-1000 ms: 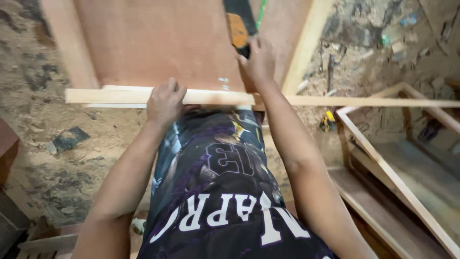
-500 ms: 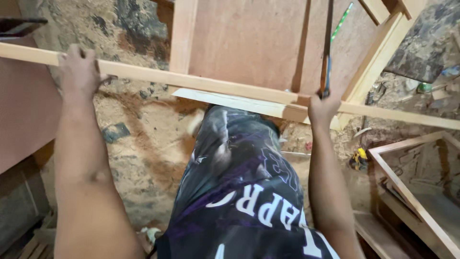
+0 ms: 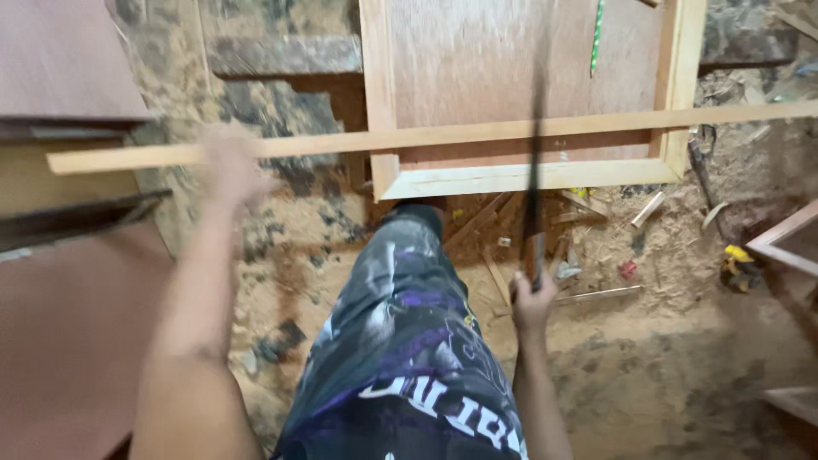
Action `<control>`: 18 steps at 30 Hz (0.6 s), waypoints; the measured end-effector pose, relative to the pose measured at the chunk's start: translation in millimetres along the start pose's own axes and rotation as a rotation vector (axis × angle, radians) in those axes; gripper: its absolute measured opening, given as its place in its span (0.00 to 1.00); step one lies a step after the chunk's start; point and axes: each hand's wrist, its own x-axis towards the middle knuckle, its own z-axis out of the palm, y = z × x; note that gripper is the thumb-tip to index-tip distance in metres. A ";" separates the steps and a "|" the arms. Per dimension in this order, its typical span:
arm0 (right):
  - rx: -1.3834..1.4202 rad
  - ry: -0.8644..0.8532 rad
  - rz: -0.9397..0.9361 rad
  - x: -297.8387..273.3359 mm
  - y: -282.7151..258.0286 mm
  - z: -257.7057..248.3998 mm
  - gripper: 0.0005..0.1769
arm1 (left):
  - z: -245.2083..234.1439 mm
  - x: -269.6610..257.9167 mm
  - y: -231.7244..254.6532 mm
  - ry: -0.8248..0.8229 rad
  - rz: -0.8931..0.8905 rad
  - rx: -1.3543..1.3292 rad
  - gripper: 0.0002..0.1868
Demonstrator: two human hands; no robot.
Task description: The person measures and marks a wooden board using a pencil, then saws the board by hand on a workshop floor.
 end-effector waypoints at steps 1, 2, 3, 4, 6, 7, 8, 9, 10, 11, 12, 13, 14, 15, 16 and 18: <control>-0.106 0.028 0.060 -26.1 -1.6 10.3 0.11 | -0.6 -7.0 20.5 0.604 0.435 -0.542 0.58; -0.221 0.052 0.118 -43.7 -5.9 20.4 0.14 | 3.1 -12.4 40.4 0.257 0.405 -0.462 0.43; -0.183 0.023 0.136 -53.8 -9.5 38.8 0.10 | 6.0 -5.8 60.0 0.480 0.591 -0.349 0.46; -0.160 -0.009 0.185 -73.8 -14.0 52.4 0.07 | 13.2 4.2 79.6 0.602 0.564 -0.360 0.46; -0.271 -0.076 0.136 -80.3 -20.8 82.2 0.20 | 22.9 35.4 100.3 0.703 0.448 -0.416 0.40; -0.263 -0.110 0.113 -98.3 -26.1 88.7 0.19 | 32.3 37.1 108.2 0.681 0.360 -0.455 0.34; -0.232 -0.144 0.045 -91.5 -30.8 108.5 0.17 | 30.5 47.5 109.6 0.571 0.327 -0.475 0.33; -0.206 -0.140 0.072 -87.5 -36.7 126.2 0.16 | 26.2 58.0 109.6 0.460 0.295 -0.493 0.32; -0.188 -0.145 0.123 -93.3 -43.1 139.9 0.15 | 29.0 59.5 104.8 0.323 0.257 -0.511 0.32; -0.169 -0.149 0.174 -97.8 -48.4 153.1 0.14 | 31.4 61.6 96.8 0.357 0.287 -0.490 0.31; -0.244 -0.145 0.161 -100.5 -51.8 162.5 0.16 | 33.7 62.0 89.5 0.396 0.312 -0.472 0.30; -0.320 -0.142 0.149 -102.8 -53.9 170.5 0.19 | 35.2 63.5 83.0 0.435 0.336 -0.454 0.29; -0.398 -0.143 0.144 -105.2 -56.1 177.0 0.22 | 36.0 67.2 77.0 0.414 0.344 -0.478 0.31; -0.289 -0.124 0.187 -106.9 -56.8 184.8 0.23 | 35.8 72.9 71.5 0.393 0.352 -0.502 0.33; -0.173 -0.103 0.215 -105.9 -53.5 197.2 0.24 | 35.7 78.4 65.1 0.388 0.357 -0.522 0.36; 0.068 -0.079 0.308 -102.2 -51.6 216.3 0.25 | 32.8 83.9 68.5 0.475 0.361 -0.498 0.34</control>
